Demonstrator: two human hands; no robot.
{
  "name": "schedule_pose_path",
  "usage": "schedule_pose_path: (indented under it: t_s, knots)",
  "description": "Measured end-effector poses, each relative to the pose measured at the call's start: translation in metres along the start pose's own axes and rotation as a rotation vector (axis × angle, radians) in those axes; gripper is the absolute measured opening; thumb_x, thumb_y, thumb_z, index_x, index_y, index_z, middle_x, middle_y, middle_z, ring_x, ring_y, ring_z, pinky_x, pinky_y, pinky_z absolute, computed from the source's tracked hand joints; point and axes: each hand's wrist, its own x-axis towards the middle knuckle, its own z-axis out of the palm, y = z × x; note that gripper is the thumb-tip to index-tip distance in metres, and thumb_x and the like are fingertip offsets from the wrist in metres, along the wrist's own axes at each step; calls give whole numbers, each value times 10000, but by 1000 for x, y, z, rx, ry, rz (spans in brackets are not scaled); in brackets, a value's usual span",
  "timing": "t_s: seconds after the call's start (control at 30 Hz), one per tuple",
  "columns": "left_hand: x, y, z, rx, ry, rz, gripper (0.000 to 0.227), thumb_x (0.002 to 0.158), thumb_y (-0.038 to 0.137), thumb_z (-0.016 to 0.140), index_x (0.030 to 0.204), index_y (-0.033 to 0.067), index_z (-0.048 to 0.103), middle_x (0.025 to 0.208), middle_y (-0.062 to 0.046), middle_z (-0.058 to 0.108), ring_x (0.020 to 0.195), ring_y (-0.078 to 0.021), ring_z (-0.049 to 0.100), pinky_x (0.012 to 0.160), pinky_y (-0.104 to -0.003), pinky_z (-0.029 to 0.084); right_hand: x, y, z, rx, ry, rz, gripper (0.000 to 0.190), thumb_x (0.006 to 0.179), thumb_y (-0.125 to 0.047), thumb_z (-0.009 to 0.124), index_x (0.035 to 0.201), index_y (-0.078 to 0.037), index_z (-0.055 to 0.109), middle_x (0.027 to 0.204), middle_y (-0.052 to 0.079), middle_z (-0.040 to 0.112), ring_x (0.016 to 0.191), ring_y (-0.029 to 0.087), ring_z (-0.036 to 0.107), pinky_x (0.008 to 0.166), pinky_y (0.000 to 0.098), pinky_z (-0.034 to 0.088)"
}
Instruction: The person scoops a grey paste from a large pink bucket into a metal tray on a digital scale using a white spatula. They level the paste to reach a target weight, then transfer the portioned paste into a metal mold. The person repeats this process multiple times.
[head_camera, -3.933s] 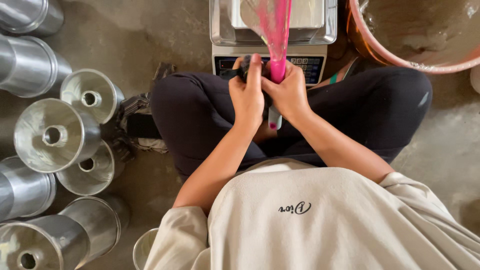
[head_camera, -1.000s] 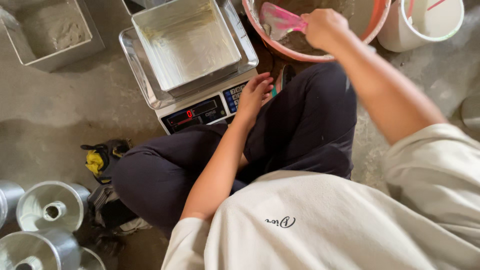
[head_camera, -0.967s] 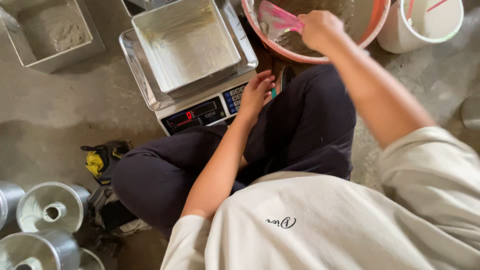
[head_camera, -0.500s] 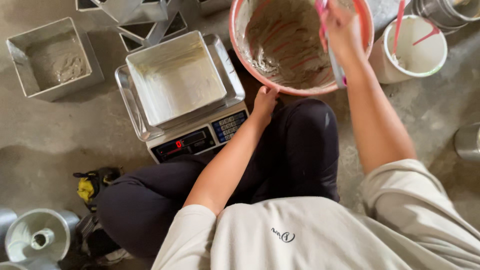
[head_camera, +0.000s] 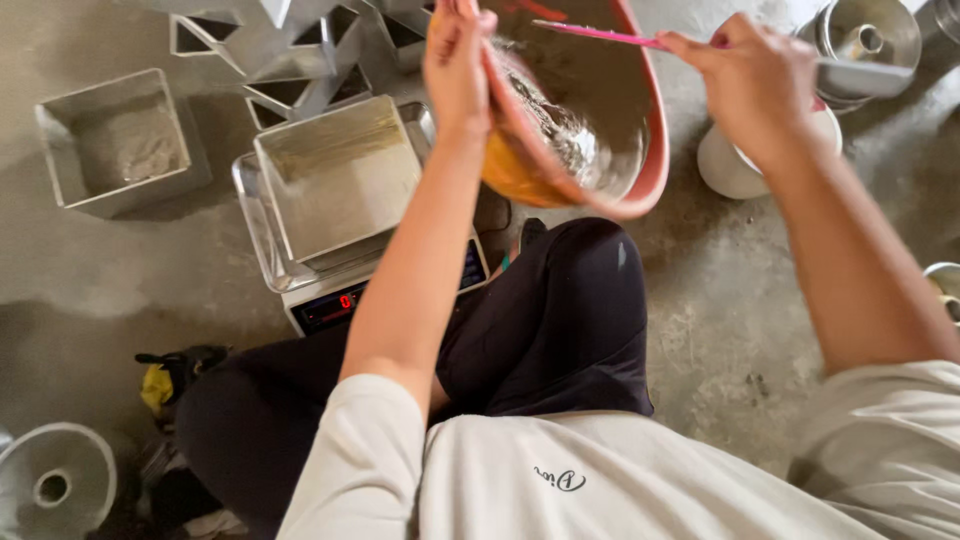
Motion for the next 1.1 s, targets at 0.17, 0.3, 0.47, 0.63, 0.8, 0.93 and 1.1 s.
schedule_pose_path:
  t_s: [0.17, 0.3, 0.47, 0.63, 0.8, 0.93, 1.1]
  knots:
    - [-14, 202, -43, 51, -97, 100, 150, 966, 171, 702, 958, 23, 725, 915, -10, 674, 860, -119, 563, 817, -285, 445, 18, -18, -106, 53, 186, -198, 442, 1003, -58, 650, 1352, -308, 756, 1014, 42, 681, 830, 217, 654, 648, 356, 493]
    - [-76, 345, -74, 7, -154, 103, 263, 888, 183, 540, 1091, 63, 657, 1053, -21, 696, 999, -140, 651, 962, -288, 506, 40, -65, -176, 469, 128, -219, 337, 1085, -18, 629, 1359, -171, 752, 959, 89, 688, 754, 229, 650, 676, 343, 505]
    - [-147, 447, -122, -31, -301, 326, 115, 1075, 127, 603, 1005, 36, 613, 1104, -103, 689, 1018, -172, 607, 981, -319, 465, 66, -153, -280, 884, 154, -491, 173, 1144, -134, 644, 1226, 11, 690, 1042, 122, 718, 844, 253, 700, 760, 343, 532]
    - [-200, 494, -147, 158, -128, 250, 168, 865, 44, 617, 1010, -21, 670, 1313, -173, 654, 1191, -222, 608, 1140, -351, 421, 89, -224, -346, 686, 320, -957, 291, 1016, -127, 597, 1258, 5, 689, 1113, 168, 720, 889, 274, 703, 771, 335, 538]
    - [-228, 518, -151, 229, -156, 294, 81, 842, -3, 629, 772, -24, 593, 1473, -208, 606, 1369, -223, 575, 1267, -358, 346, 92, -257, -359, 677, 207, -927, 370, 986, -277, 652, 1300, -92, 710, 895, 67, 736, 637, 182, 626, 556, 321, 458]
    - [-237, 522, -153, 296, -166, 265, 64, 841, -6, 639, 812, -54, 608, 1430, -214, 620, 1280, -218, 585, 1191, -332, 347, 93, -257, -352, 575, 338, -1018, 350, 987, -260, 655, 1282, -89, 736, 900, 76, 736, 596, 185, 597, 528, 330, 438]
    - [-234, 526, -160, 431, -136, 308, 101, 812, 66, 630, 843, -30, 631, 1360, -151, 665, 1205, -175, 608, 1128, -285, 386, 97, -253, -345, 425, 415, -887, 339, 988, -242, 647, 1286, -104, 730, 903, 73, 731, 616, 188, 604, 534, 333, 442]
